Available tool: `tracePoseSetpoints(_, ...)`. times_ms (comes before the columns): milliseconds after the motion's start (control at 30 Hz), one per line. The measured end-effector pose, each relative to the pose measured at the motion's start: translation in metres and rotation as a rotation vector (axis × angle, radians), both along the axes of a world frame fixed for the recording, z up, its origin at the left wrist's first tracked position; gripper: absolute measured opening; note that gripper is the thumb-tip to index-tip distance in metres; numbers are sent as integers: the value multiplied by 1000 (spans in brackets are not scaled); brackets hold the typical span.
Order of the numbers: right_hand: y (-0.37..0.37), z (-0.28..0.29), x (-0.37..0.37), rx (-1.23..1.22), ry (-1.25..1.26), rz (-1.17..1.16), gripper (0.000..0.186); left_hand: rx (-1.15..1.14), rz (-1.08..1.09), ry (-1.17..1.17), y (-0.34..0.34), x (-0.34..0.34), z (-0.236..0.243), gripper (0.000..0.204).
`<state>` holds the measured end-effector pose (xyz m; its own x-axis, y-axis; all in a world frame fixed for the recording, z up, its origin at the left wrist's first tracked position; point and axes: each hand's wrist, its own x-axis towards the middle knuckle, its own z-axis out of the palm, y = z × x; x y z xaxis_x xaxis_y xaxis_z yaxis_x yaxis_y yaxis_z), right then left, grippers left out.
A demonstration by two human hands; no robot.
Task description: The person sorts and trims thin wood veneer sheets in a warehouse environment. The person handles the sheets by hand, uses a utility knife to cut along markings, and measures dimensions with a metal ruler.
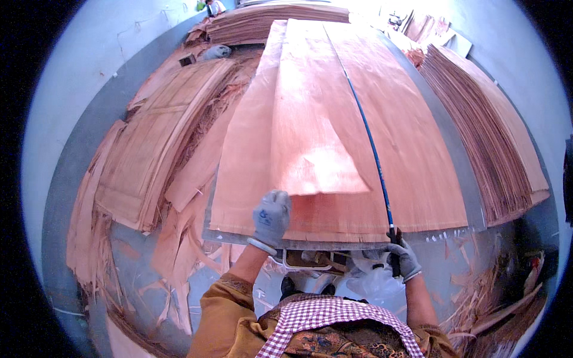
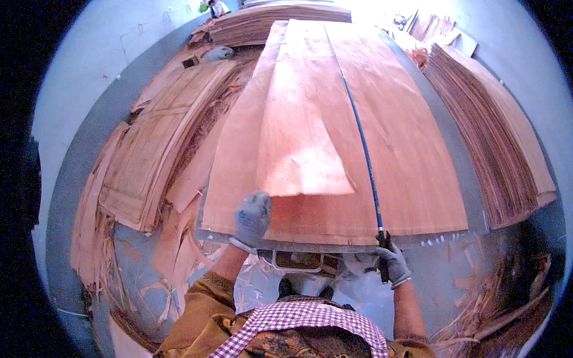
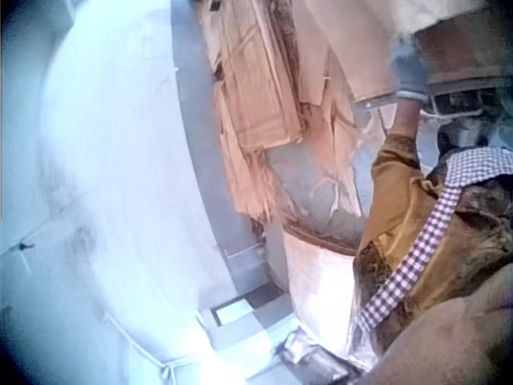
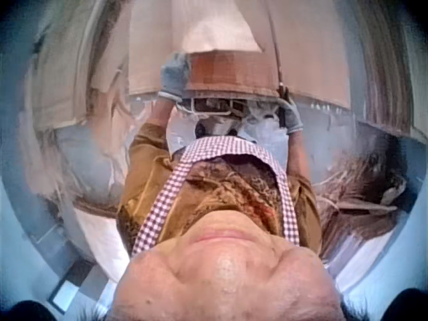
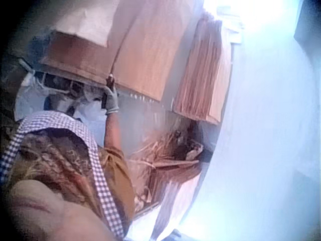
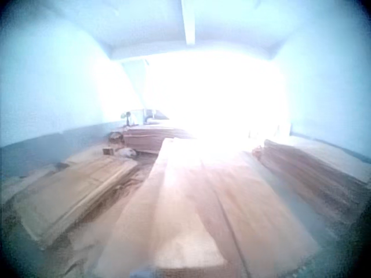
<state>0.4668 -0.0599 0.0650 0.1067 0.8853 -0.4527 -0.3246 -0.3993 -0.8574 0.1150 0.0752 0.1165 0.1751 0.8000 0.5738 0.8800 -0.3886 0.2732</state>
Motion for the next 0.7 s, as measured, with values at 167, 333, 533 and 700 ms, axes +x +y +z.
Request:
tracePoseSetpoints(167,-3,-11,15,-30,131,-34,36,221,169,-767,-1,-22,24,6)
tracePoseSetpoints(333,0,-24,30,-27,219,-42,40,127,125,-1642,-17,-28,31,13)
tracePoseSetpoints(533,18,-45,42,129,115,-130,38,7,-6,-2031,-34,-47,-18,18)
tracePoseSetpoints(700,11,-28,50,240,-116,-198,38,-94,100,-1870,-63,-36,-42,35)
